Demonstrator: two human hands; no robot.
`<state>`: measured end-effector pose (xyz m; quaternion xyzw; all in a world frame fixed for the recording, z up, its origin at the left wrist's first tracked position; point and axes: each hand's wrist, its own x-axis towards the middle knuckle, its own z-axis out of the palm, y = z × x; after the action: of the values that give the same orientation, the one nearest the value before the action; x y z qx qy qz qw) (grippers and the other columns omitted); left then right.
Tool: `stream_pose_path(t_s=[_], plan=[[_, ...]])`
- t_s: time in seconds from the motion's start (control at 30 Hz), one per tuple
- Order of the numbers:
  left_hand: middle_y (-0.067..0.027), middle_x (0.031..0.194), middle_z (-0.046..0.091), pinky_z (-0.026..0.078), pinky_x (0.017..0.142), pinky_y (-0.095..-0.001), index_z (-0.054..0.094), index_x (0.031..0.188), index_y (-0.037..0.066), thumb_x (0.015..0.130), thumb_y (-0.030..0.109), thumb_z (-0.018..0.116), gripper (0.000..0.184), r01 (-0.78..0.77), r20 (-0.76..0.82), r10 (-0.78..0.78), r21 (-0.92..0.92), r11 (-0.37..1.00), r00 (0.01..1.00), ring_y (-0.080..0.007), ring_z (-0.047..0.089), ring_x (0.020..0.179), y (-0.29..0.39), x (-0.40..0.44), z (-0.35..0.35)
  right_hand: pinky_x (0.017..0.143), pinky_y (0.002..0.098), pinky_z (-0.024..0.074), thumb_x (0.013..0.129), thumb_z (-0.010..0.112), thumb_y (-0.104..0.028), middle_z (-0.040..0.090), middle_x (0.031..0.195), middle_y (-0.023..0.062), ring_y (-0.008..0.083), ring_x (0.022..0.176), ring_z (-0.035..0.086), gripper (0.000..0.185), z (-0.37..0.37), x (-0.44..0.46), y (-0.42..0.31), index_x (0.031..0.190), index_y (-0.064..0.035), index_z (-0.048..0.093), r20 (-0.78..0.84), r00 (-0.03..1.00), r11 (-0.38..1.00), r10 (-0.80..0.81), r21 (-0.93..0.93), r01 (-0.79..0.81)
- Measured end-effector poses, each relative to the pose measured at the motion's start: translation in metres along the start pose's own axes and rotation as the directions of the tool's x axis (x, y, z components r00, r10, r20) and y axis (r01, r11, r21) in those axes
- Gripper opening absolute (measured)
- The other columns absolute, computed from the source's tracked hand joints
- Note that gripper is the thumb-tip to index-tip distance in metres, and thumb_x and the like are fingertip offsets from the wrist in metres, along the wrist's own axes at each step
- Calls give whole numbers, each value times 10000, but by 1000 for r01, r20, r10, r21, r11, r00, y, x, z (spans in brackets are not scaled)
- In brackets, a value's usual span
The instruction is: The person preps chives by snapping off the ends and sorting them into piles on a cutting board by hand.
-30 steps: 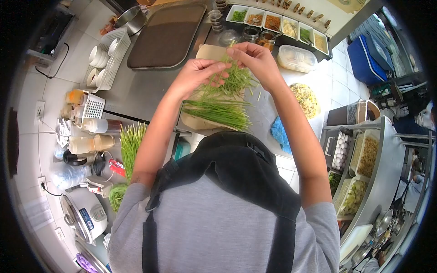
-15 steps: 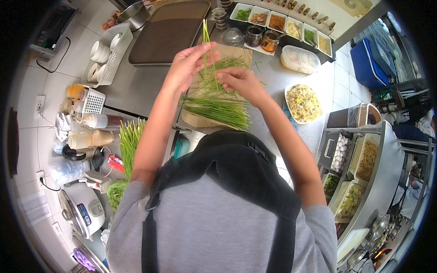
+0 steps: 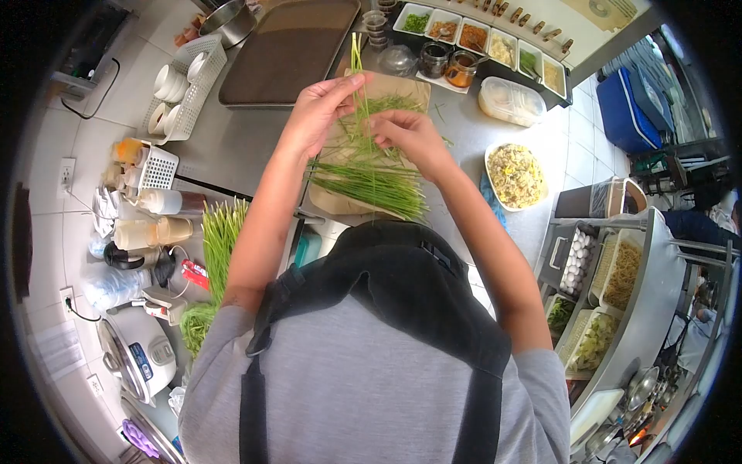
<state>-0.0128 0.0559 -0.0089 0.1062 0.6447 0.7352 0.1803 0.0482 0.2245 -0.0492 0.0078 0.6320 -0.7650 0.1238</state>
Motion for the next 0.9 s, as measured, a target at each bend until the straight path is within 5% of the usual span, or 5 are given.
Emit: stream_pose_path(t_s=[0.1,0.53,0.73,0.9], plan=[[39,872,626,415,708,-211,692,1047,74,860,303,649,299,11,-10,-10,51,999,1000,-39,441,685,0,-1,-2,699,210,454,863,613,-167,648,857,20,65,717,547,232,-1,-1,2,1022,-3,653,-8,999,999,-35,2,35],[30,866,667,378,616,-181,698,1022,48,831,276,682,298,-28,-33,33,127,992,999,-15,431,660,10,-7,-7,754,225,438,851,584,-111,605,903,-2,69,822,548,315,1,-7,-3,1158,-43,584,181,979,986,-89,-120,112],[19,874,670,380,620,-185,696,1018,31,832,267,684,301,-58,-22,62,131,990,998,-19,456,678,13,-11,-5,760,223,434,864,576,-134,603,873,-9,59,810,536,247,5,-1,-9,1079,-25,630,-24,987,987,-157,-29,156],[0,893,673,408,664,-190,693,1017,20,834,248,683,292,-105,-28,109,111,988,994,-21,503,720,8,-13,-6,657,205,408,851,642,-194,608,776,-19,56,682,498,212,20,-9,-15,961,-15,676,-87,973,955,-216,-225,192]])
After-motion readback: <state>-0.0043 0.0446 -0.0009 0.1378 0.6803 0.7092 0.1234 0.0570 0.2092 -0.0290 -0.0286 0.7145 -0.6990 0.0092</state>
